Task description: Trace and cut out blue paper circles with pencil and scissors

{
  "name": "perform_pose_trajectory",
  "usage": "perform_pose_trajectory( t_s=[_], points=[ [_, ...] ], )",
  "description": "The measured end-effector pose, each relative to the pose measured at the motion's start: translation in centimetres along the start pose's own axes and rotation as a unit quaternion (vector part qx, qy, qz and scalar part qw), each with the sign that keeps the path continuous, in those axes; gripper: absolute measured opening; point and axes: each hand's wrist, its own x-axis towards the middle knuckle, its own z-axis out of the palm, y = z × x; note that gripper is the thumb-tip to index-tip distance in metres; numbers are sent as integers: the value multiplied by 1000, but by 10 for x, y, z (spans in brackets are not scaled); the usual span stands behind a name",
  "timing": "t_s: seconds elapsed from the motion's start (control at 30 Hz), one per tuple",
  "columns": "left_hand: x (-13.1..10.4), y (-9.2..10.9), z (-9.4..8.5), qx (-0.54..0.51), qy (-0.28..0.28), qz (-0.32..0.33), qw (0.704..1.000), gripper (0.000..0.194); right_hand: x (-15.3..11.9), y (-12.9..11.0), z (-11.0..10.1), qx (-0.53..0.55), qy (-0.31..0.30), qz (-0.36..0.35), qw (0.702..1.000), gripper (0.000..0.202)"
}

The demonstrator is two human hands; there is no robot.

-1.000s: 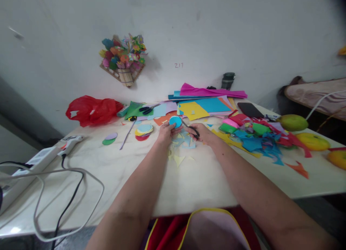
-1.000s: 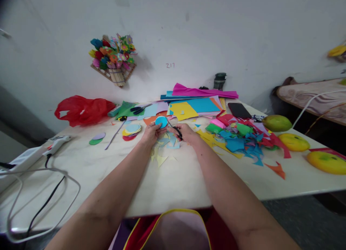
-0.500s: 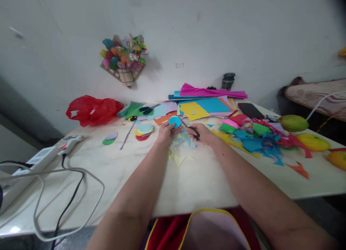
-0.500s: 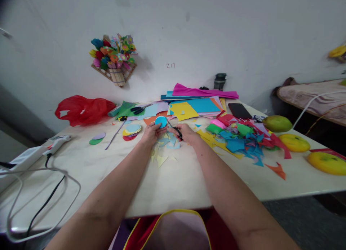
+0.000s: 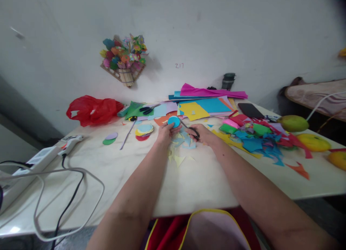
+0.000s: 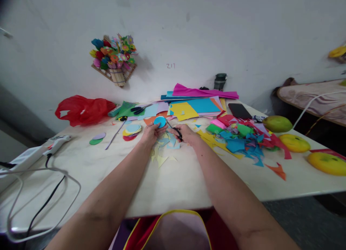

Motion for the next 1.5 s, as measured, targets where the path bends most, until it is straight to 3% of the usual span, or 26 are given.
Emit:
perform_pose_trajectory(
  t_s=[0.63, 1.5],
  points=[
    [1, -2, -2, 27, -55, -1, 998, 13, -2, 0, 2, -10, -3, -9, 1000, 26],
    [4, -4, -4, 28, -42, 1, 999, 16, -4, -4, 6, 13, 19, -1, 1000, 27]
  ],
)
